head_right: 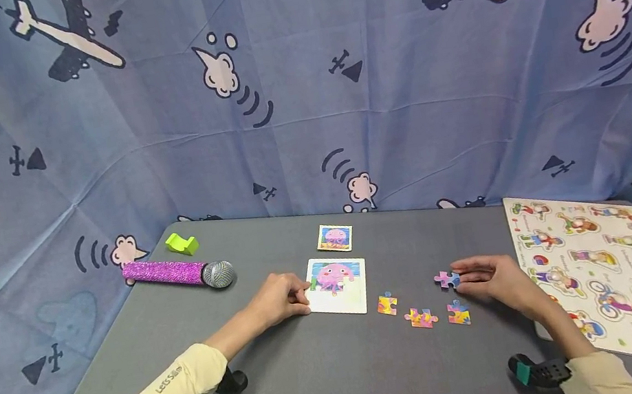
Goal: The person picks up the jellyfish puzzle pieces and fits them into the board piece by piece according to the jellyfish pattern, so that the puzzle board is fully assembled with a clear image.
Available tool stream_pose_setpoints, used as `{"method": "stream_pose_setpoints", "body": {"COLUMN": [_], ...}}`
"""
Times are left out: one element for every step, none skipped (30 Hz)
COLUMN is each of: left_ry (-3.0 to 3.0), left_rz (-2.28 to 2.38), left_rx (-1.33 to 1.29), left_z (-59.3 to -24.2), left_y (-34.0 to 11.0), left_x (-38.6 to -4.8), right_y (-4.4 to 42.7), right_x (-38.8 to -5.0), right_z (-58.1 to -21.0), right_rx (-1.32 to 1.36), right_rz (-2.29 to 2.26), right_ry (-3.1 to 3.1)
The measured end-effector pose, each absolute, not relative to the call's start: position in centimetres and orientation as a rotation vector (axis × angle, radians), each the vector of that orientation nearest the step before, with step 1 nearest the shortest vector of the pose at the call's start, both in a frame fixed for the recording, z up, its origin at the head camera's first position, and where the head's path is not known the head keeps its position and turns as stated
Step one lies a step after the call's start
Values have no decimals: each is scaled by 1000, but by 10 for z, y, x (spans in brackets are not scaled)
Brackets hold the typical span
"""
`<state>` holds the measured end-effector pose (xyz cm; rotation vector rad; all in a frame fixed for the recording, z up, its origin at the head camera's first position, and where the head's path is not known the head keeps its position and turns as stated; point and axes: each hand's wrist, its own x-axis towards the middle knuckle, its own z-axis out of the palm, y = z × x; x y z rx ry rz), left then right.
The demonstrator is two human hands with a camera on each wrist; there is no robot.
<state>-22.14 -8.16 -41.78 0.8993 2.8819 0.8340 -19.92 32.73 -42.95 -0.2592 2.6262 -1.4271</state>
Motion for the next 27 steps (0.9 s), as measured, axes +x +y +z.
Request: {"method": "stream_pose_setpoints", "body": {"left_ry": [2878, 2883, 2878, 2876, 2875, 2871, 2866, 2866, 2861, 2863, 2870, 2873, 2873, 2877, 2880, 2884, 2885, 2882, 2884, 2887, 2886, 2886, 2886, 2887, 2887, 2886, 2887], "left_rz": [842, 839, 848, 857, 865, 876, 888, 892, 901, 901, 891, 886, 884, 879, 877, 876, 880, 889, 890, 890, 892, 892, 892, 889, 888, 889, 888], "left_rx": [898, 907, 903, 904, 906, 906, 902, 905, 900, 902, 909, 912, 912, 918, 922, 928, 934, 933, 938, 944, 946, 951, 956, 957, 961, 961, 960], "left_z": [-418, -418, -418, -419, -419, -419, -419, -419, -419, -419, -419, -420, -420, -420, -420, -421, -421, -421, -421, -421, -422, -422, -422, -422, -422, -422, -422], "left_y": [-82, -82, -82, -82, -82, -82, -82, -82, -82, -82, -82, -82, -82, -82, -82, -82, -82, -82, -82, -82, -82, -82, -82, -82, -82, -82, -82], "left_x": [-221, -222, -222, -222, -222, -222, -222, -222, -222, -222, -222, -222, -222, -222, -223, -223, -223, -223, -223, -223, -224, -224, -224, -224, -224, -224, -224], "right_y": [328, 328, 328, 327, 327, 326, 325, 324, 322, 320, 319, 317, 315, 313, 310, 308, 306, 304, 302, 300, 297, 295, 293, 292, 289, 288, 286], "right_x": [-199, -199, -200, -200, -200, -201, -201, -202, -202, -202, -203, -203, -204, -204, -205, -206, -206, -207, -208, -208, -209, -209, -210, -210, -211, -212, -212], "right_z": [-430, -431, -431, -432, -432, -432, -432, -432, -432, -432, -433, -433, -433, -433, -433, -433, -433, -432, -432, -431, -431, -431, -431, -430, -430, -430, -430], "right_rx": [-246, -232, -221, -211, -204, -203, -205, -211, -225, -240, -254, -270, -279, -296, -302, -306, -307, -317, -325, -336, -335, -342, -347, -356, -353, -351, -352], "right_rz": [-1446, -1463, -1475, -1482, -1489, -1498, -1508, -1521, -1530, -1539, -1552, -1561, -1572, -1573, -1579, -1582, -1586, -1583, -1587, -1589, -1601, -1612, -1627, -1647, -1664, -1679, -1693], "right_ry": [2614, 2607, 2600, 2597, 2591, 2582, 2570, 2554, 2541, 2531, 2518, 2512, 2504, 2504, 2504, 2505, 2506, 2509, 2506, 2505, 2497, 2485, 2469, 2445, 2429, 2415, 2401]}}
